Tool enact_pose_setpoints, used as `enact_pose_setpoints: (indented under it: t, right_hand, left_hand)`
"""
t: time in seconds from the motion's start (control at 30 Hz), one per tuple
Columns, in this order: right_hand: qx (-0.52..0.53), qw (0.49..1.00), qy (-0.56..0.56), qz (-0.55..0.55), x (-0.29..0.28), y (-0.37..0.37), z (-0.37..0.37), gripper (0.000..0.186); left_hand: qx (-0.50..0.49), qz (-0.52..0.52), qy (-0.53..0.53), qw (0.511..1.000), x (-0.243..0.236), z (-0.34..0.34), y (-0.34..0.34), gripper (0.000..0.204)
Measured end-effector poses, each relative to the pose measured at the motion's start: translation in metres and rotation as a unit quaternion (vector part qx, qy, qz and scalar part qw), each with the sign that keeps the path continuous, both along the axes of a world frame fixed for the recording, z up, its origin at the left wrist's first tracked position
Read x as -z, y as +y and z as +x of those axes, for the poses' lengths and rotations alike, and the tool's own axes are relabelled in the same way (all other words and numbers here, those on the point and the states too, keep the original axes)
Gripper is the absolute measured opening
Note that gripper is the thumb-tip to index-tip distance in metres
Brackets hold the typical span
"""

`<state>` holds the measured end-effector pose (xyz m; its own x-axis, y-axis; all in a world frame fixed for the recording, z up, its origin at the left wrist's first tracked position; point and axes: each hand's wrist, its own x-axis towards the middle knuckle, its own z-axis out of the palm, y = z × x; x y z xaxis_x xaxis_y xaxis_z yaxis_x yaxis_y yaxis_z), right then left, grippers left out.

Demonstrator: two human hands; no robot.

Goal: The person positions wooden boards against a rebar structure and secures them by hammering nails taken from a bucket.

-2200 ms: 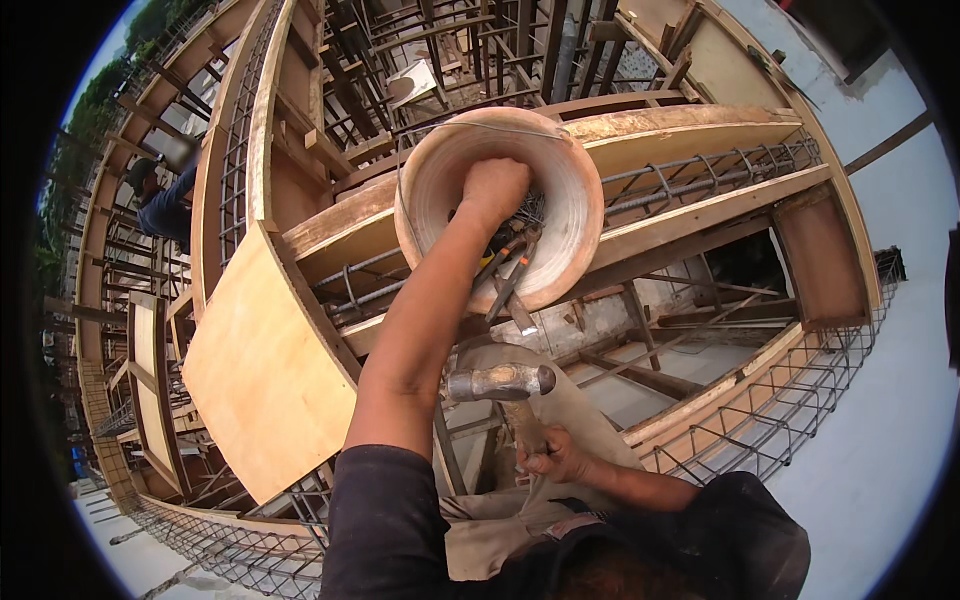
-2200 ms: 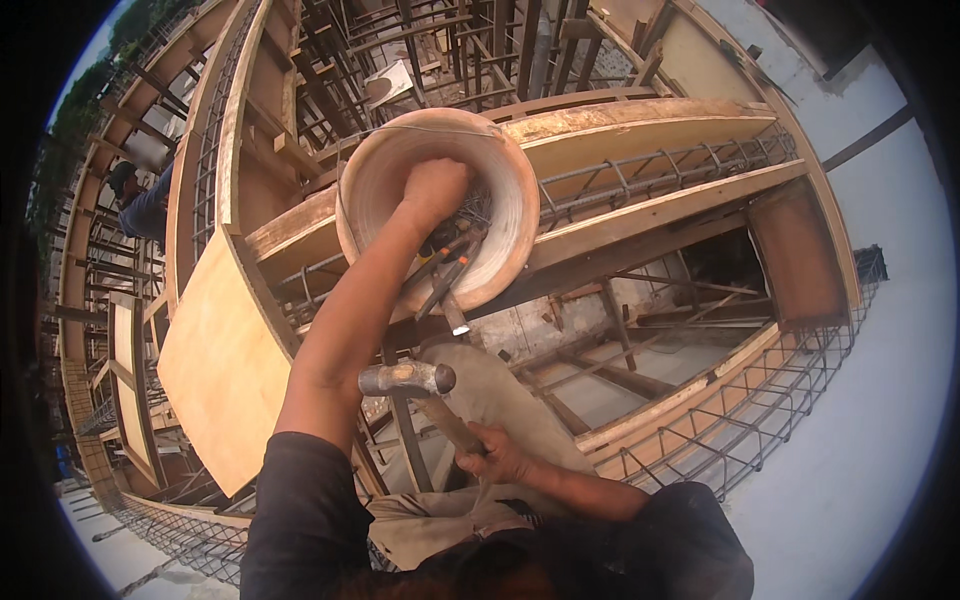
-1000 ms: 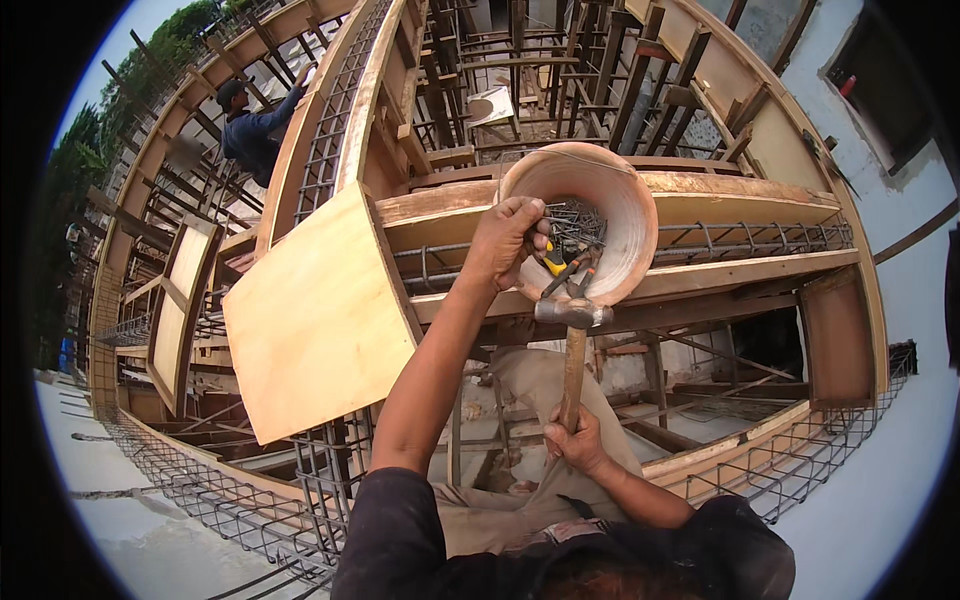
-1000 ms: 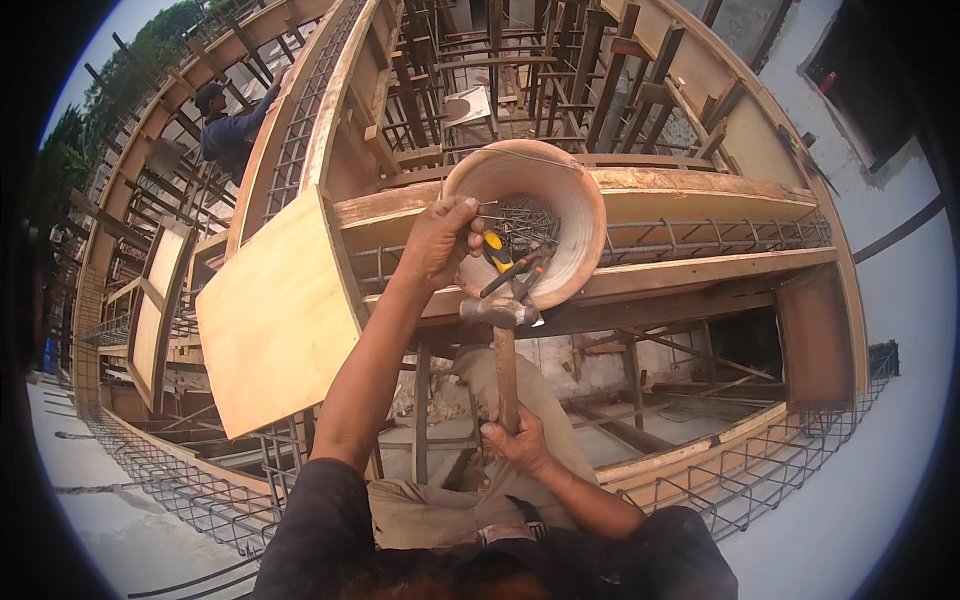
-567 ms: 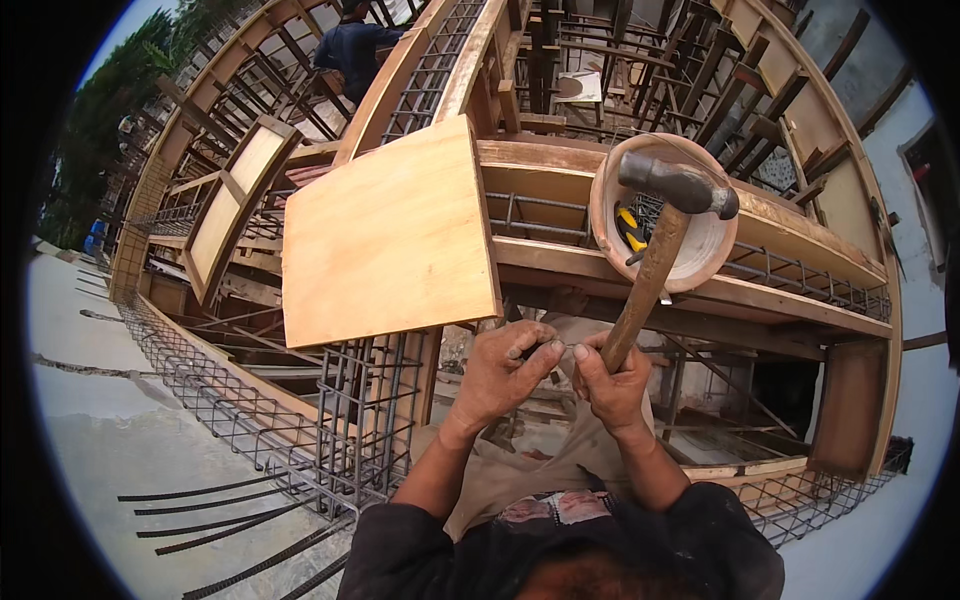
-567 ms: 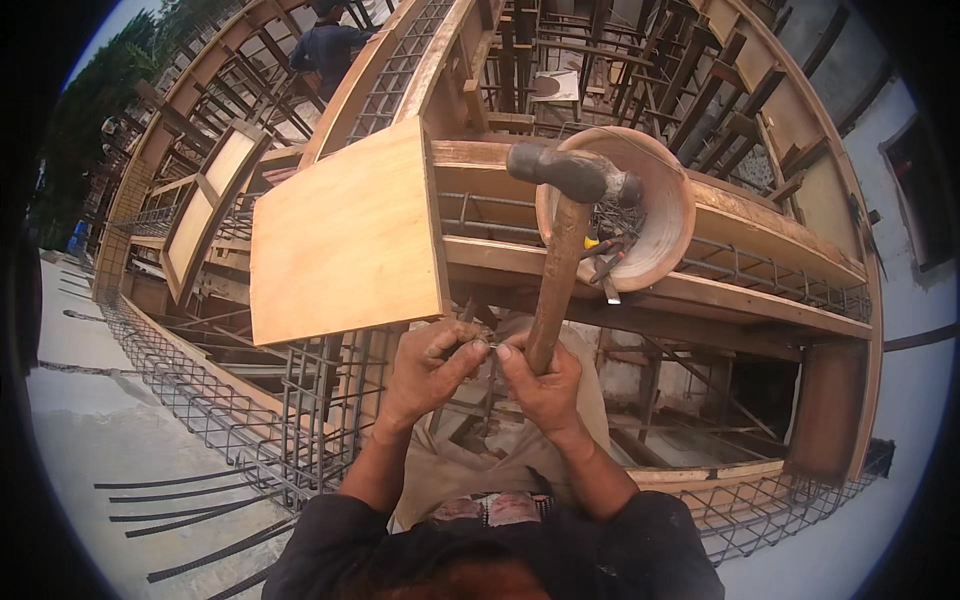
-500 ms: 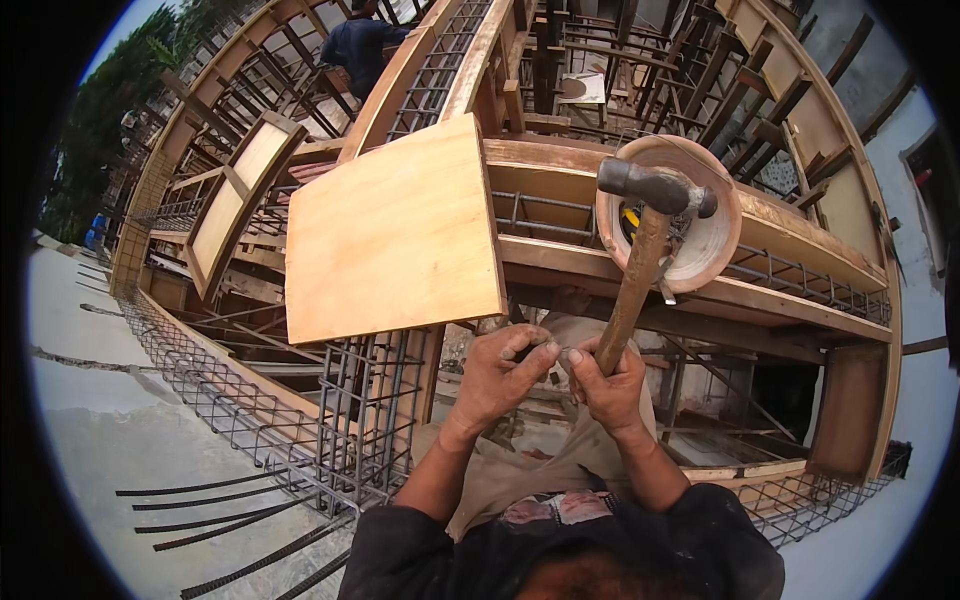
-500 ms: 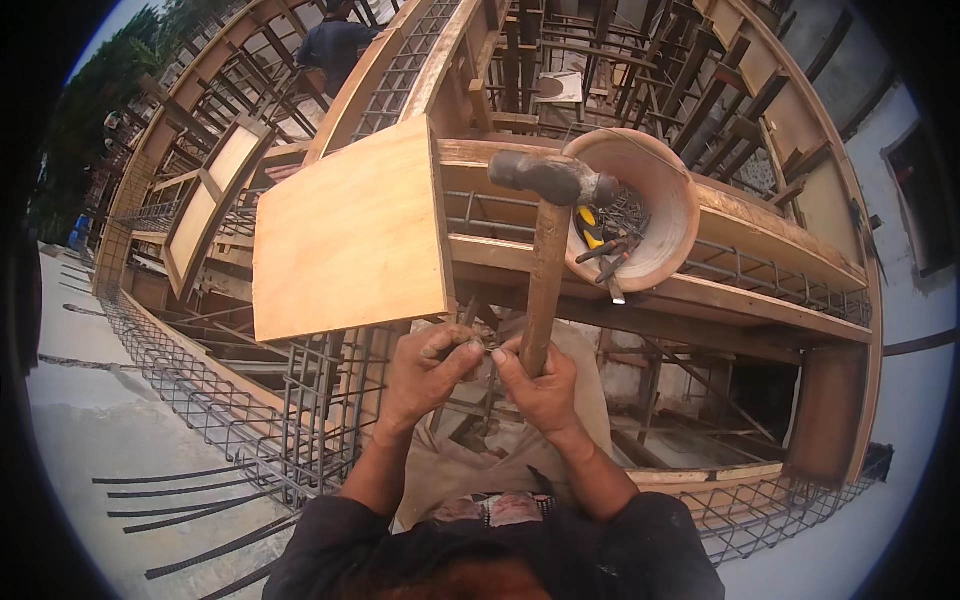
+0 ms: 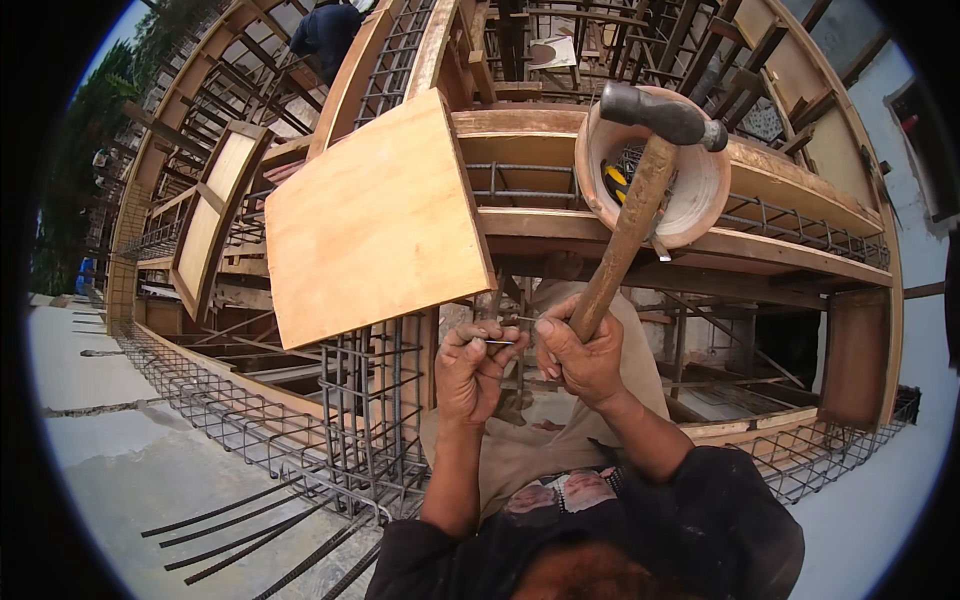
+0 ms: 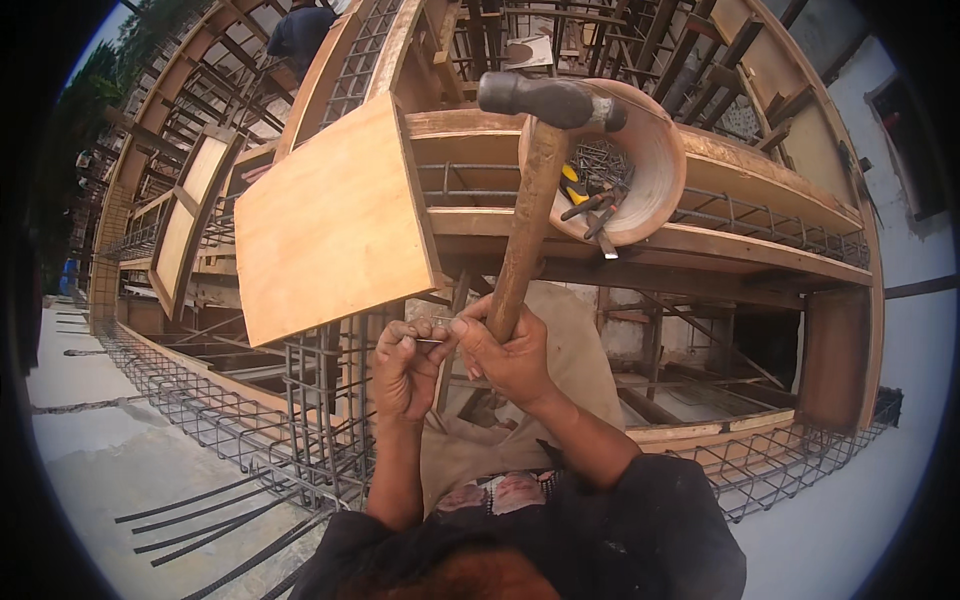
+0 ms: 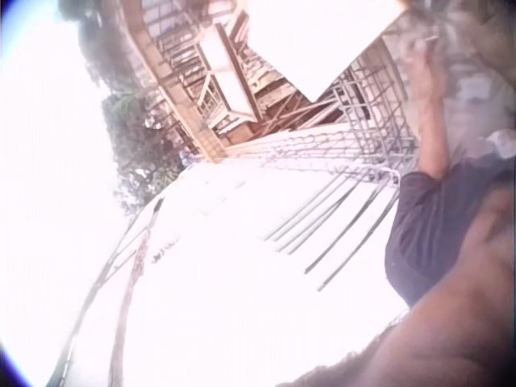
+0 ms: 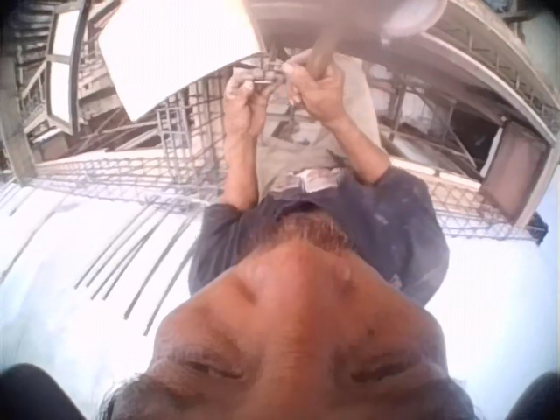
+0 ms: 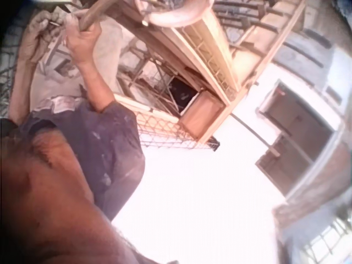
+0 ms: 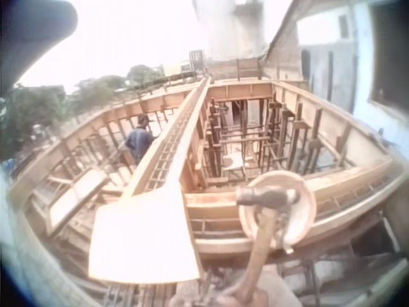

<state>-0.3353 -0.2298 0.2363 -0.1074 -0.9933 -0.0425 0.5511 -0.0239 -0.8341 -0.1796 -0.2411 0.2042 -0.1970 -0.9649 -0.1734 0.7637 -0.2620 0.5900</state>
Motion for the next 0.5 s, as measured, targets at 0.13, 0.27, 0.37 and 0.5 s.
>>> enact_pose_setpoints:
  t: [0.13, 0.27, 0.37, 0.5]
  right_hand:
    - [0.01, 0.999, 0.023, 0.036, 0.034, -0.001, 0.009, 0.011]
    - [0.015, 0.998, 0.02, 0.058, 0.061, 0.0, 0.019, 0.01]
    - [-0.009, 0.998, 0.016, 0.065, 0.087, 0.006, 0.022, 0.011]
    - [-0.059, 0.993, 0.03, 0.102, 0.094, 0.007, 0.029, 0.012]
  left_hand:
    - [0.014, 0.071, 0.057, 0.996, 0.018, 0.004, -0.011, 0.021]
    - [0.032, 0.077, 0.013, 0.996, 0.026, -0.004, -0.012, 0.024]
    - [0.0, 0.098, -0.108, 0.989, 0.035, -0.013, -0.007, 0.029]
    - [-0.037, 0.111, -0.17, 0.979, 0.046, -0.008, -0.004, 0.027]
